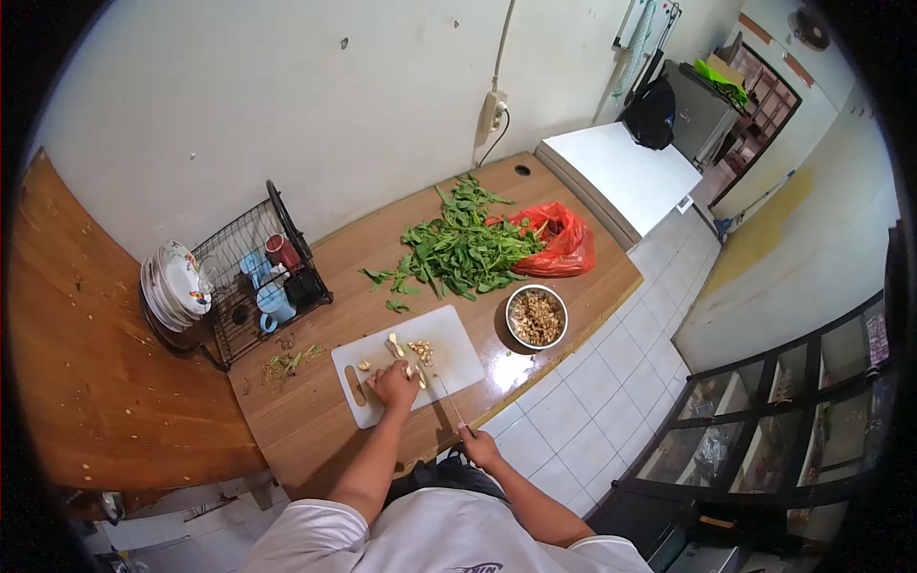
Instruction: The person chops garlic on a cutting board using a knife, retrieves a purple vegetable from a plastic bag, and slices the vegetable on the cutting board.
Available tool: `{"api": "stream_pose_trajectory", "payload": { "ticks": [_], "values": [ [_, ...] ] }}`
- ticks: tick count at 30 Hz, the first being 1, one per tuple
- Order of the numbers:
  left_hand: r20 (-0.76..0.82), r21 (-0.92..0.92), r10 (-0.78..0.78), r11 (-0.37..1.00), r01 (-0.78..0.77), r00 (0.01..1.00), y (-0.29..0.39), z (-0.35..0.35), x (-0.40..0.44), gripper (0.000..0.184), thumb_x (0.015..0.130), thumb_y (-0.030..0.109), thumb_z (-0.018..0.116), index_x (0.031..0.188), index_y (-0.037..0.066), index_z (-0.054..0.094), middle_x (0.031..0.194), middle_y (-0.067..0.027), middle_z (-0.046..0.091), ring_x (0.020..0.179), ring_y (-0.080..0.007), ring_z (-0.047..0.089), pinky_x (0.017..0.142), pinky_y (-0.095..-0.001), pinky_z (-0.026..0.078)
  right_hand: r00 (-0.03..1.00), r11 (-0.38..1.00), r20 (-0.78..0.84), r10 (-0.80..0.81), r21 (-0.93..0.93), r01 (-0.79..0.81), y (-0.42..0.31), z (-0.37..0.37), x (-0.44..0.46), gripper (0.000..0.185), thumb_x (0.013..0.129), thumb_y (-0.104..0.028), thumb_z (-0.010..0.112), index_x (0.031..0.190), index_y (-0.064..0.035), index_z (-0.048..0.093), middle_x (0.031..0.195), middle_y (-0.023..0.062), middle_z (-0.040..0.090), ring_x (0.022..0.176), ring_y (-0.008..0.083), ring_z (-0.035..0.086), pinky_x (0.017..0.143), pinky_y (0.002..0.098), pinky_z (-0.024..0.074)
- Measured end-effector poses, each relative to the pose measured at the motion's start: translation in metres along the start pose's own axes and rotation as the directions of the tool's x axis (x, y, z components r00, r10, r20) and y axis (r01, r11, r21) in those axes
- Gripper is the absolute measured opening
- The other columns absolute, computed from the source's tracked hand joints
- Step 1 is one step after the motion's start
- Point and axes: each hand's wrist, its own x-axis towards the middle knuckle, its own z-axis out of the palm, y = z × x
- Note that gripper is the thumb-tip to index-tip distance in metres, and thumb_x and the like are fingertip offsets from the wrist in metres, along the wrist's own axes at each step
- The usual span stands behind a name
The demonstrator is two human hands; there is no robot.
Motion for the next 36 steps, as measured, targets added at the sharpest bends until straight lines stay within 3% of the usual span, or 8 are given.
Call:
{"api": "stream_pose_trajectory", "payload": {
  "ticks": [2, 4, 16, 20, 22, 26, 28, 36],
  "values": [
    [0.017, -0.024, 0.023, 0.999, -0.022, 1.0, -0.001, 0.003, 0.002, 0.033, 0.068, 0.033, 0.08, 0.099, 0.026, 0.074, 0.074, 0.0051, 0.07, 0.091, -0.0192, 0.062, 0.095, -0.0427, 0.031, 0.998, 0.997, -0.052, -0.044, -0.067, 0.04, 0.008, 0.007, 0.008, 0.075, 0.096, -0.069, 0.041, 0.108, -0.0013, 0.073, 0.074, 0.0186, 0.068, 0.064, 0.0291, 0.066, 0.063, 0.0424, 0.0517],
    [0.021, -0.049, 0.039, 0.998, -0.038, 0.999, -0.002, 0.002, 0.003, 0.036, 0.066, 0.032, 0.081, 0.101, 0.026, 0.073, 0.073, 0.0059, 0.07, 0.091, -0.0188, 0.061, 0.094, -0.0421, 0.031, 0.999, 0.996, -0.019, -0.04, -0.084, 0.038, 0.003, 0.009, 0.01, 0.082, 0.095, -0.072, 0.04, 0.103, 0.0035, 0.071, 0.093, 0.03, 0.07, 0.098, 0.0444, 0.068, 0.087, 0.0489, 0.0516],
    [0.143, -0.067, -0.008, 0.998, 0.018, 0.99, -0.002, 0.005, -0.006, 0.02, 0.072, 0.033, 0.08, 0.09, 0.026, 0.078, 0.076, 0.0064, 0.071, 0.09, -0.0177, 0.063, 0.094, -0.0423, 0.031, 0.997, 0.984, -0.005, -0.08, -0.159, 0.078, 0.001, 0.015, 0.016, 0.082, 0.096, -0.071, 0.038, 0.111, 0.0027, 0.07, 0.107, 0.0341, 0.067, 0.11, 0.0489, 0.062, 0.095, 0.0507, 0.0483],
    [0.133, -0.054, 0.007, 0.999, 0.0, 0.991, -0.004, 0.002, -0.007, 0.02, 0.072, 0.034, 0.08, 0.09, 0.026, 0.078, 0.076, 0.0064, 0.072, 0.091, -0.018, 0.063, 0.094, -0.0428, 0.031, 1.0, 0.993, 0.006, -0.028, -0.115, 0.028, -0.001, 0.014, 0.014, 0.082, 0.095, -0.072, 0.039, 0.11, 0.0026, 0.071, 0.107, 0.0342, 0.067, 0.109, 0.049, 0.063, 0.094, 0.0508, 0.0482],
    [0.133, -0.085, 0.003, 0.996, 0.008, 0.991, -0.004, 0.003, -0.007, 0.019, 0.072, 0.033, 0.079, 0.09, 0.027, 0.078, 0.077, 0.0059, 0.072, 0.091, -0.0185, 0.063, 0.095, -0.0431, 0.031, 0.999, 0.988, -0.022, -0.024, -0.15, 0.02, 0.009, 0.017, 0.024, 0.076, 0.095, -0.069, 0.046, 0.104, 0.0031, 0.071, 0.076, 0.0196, 0.068, 0.07, 0.0303, 0.068, 0.065, 0.0431, 0.0525],
    [0.128, -0.057, 0.014, 0.998, -0.007, 0.992, -0.006, 0.009, -0.003, 0.02, 0.073, 0.033, 0.078, 0.091, 0.027, 0.078, 0.077, 0.0056, 0.072, 0.092, -0.019, 0.063, 0.095, -0.0432, 0.031, 1.0, 0.992, -0.003, -0.02, -0.127, 0.019, 0.014, 0.015, 0.024, 0.076, 0.095, -0.069, 0.047, 0.103, 0.003, 0.071, 0.07, 0.0153, 0.065, 0.067, 0.0285, 0.065, 0.063, 0.0428, 0.051],
    [0.074, -0.08, 0.003, 0.997, 0.003, 0.997, -0.011, 0.009, 0.003, 0.021, 0.073, 0.032, 0.077, 0.093, 0.027, 0.079, 0.079, 0.0051, 0.072, 0.094, -0.0194, 0.063, 0.095, -0.043, 0.032, 0.989, 0.985, -0.08, -0.122, -0.133, 0.111, 0.02, 0.019, 0.022, 0.076, 0.095, -0.069, 0.047, 0.107, 0.0018, 0.072, 0.066, 0.0127, 0.061, 0.066, 0.027, 0.064, 0.062, 0.0418, 0.0498],
    [0.104, -0.024, -0.035, 0.999, 0.037, 0.994, -0.042, -0.02, 0.016, 0.022, 0.071, 0.031, 0.075, 0.092, 0.026, 0.08, 0.087, 0.0021, 0.073, 0.1, -0.0202, 0.061, 0.098, -0.0437, 0.031, 0.998, 0.999, -0.068, -0.015, -0.041, 0.012, 0.037, 0.028, 0.018, 0.077, 0.095, -0.069, 0.047, 0.114, 0.0017, 0.071, 0.074, 0.0173, 0.066, 0.066, 0.0269, 0.063, 0.064, 0.0408, 0.0501]
  ]
}}
